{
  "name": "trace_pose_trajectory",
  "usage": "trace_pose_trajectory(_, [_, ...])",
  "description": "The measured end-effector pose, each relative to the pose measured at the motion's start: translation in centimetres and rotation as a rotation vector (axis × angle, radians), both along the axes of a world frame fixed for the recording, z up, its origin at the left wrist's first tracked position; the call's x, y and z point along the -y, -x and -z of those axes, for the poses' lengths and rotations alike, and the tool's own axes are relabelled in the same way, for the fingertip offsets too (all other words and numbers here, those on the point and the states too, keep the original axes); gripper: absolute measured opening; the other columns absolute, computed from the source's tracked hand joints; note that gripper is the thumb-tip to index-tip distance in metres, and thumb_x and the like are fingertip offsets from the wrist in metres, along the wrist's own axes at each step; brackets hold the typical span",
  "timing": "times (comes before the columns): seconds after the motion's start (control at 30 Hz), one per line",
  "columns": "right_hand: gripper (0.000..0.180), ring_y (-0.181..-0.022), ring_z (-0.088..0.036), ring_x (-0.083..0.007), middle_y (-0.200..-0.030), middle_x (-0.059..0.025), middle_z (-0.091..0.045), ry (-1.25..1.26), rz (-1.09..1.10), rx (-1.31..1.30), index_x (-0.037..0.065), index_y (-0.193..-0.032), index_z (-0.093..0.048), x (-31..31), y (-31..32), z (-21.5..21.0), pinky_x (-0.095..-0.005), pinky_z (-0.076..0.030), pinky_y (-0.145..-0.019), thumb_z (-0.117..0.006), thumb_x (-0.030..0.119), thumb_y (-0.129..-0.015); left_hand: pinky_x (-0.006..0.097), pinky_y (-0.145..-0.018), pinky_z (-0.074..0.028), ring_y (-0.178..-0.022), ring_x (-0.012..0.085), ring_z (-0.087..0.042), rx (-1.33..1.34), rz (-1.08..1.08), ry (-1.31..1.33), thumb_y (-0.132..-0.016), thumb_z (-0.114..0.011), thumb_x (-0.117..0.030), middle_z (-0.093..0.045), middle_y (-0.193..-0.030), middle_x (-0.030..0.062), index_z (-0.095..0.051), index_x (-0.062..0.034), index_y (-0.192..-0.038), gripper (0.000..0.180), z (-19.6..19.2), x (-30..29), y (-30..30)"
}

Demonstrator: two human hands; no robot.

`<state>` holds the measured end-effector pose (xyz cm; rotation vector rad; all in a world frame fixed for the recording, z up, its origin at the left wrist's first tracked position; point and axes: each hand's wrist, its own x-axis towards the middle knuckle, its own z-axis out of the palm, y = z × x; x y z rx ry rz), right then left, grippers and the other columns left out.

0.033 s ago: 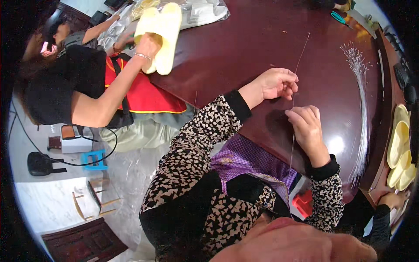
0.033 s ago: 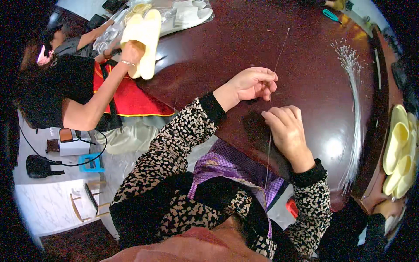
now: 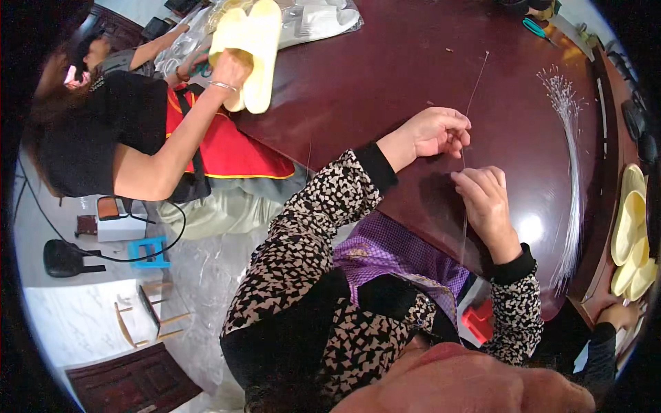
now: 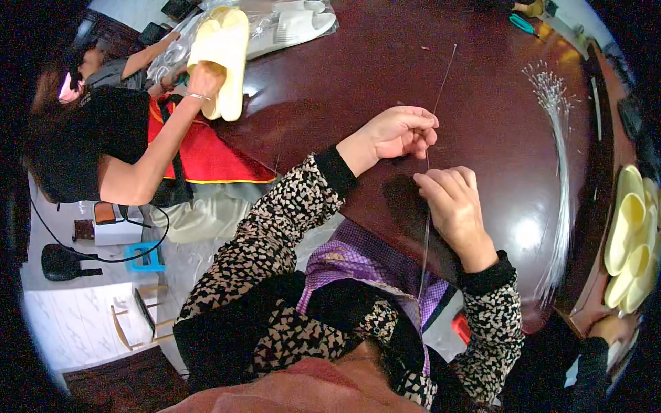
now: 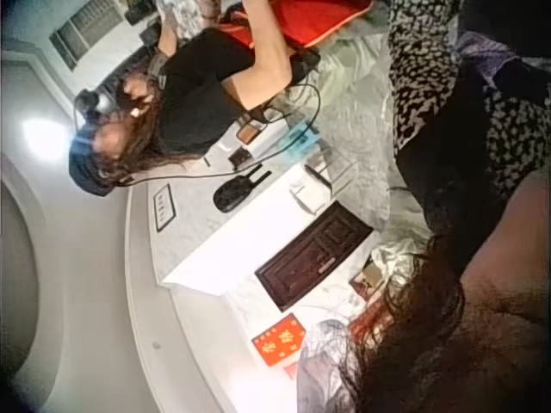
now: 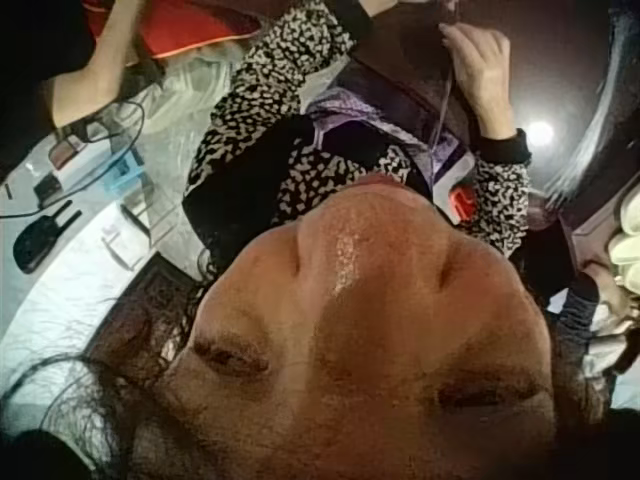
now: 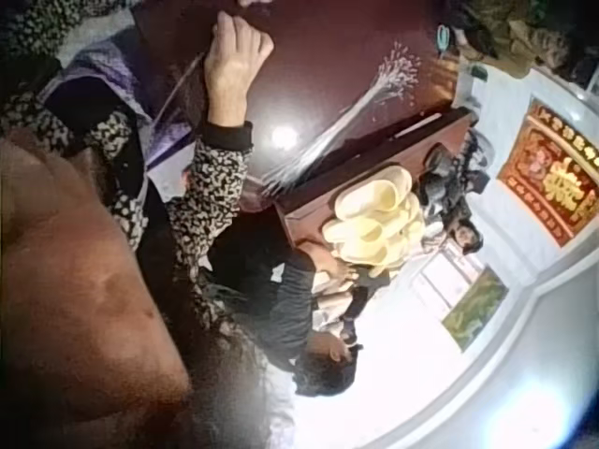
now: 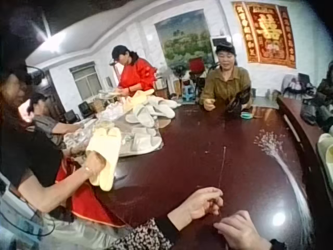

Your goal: The person takes plastic ties from a bundle and threads them through pairs of slide slippers, fastening the slippers together by hand.

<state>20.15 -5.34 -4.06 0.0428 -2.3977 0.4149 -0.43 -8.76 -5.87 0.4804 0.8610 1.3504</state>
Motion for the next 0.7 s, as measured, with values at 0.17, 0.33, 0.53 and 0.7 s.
trace_pose_trajectory(0.17, [0.036,-0.084,-0.055,-0.0259,-0.095,-0.0101,-0.059,0.038,0.063,-0.072,0.003,-0.1,-0.062,0.6,0.0,-1.0,-0.0369,-0.045,-0.076,-0.066,-0.005,-0.066,0.033,-0.052,-0.052,-0.055,0.0177,-0.059,-0.017,0.004,-0.009,-0.091,-0.051,-0.014,-0.062,-0.073,0.0108,-0.056,-0.0029,-0.092,0.011,-0.3,0.5,-0.2])
trace_pose_trajectory(0.33, [0.03,-0.082,-0.055,-0.0253,-0.091,-0.0101,-0.06,0.121,0.012,-0.138,0.001,-0.099,-0.062,0.9,-0.3,-1.1,-0.035,-0.047,-0.073,-0.064,-0.005,-0.069,0.035,-0.049,-0.054,-0.053,0.0174,-0.06,0.013,0.005,-0.031,-0.088,-0.053,-0.009,-0.063,-0.072,0.0134,-0.055,-0.0017,-0.091,0.008,0.0,0.7,-0.4])
trace_pose_trajectory(0.53, [0.028,-0.069,-0.055,-0.0211,-0.08,-0.0074,-0.059,0.395,-0.135,-0.05,0.004,-0.097,-0.064,0.8,-0.7,-0.1,-0.0304,-0.045,-0.066,-0.065,-0.004,-0.071,0.031,-0.05,-0.052,-0.052,0.0166,-0.06,-0.025,0.014,-0.006,-0.091,-0.052,-0.013,-0.063,-0.071,0.0105,-0.056,-0.0033,-0.09,0.01,-0.3,1.1,-0.6])
trace_pose_trajectory(0.7, [0.019,-0.063,-0.053,-0.0154,-0.075,-0.0065,-0.056,0.618,-0.029,0.028,0.003,-0.099,-0.064,0.7,-1.3,0.4,-0.0256,-0.044,-0.059,-0.06,-0.002,-0.081,0.032,-0.05,-0.052,-0.052,0.016,-0.059,-0.022,0.03,-0.018,-0.09,-0.052,-0.012,-0.063,-0.071,0.0106,-0.056,-0.0033,-0.09,0.01,-0.1,0.8,-0.7])
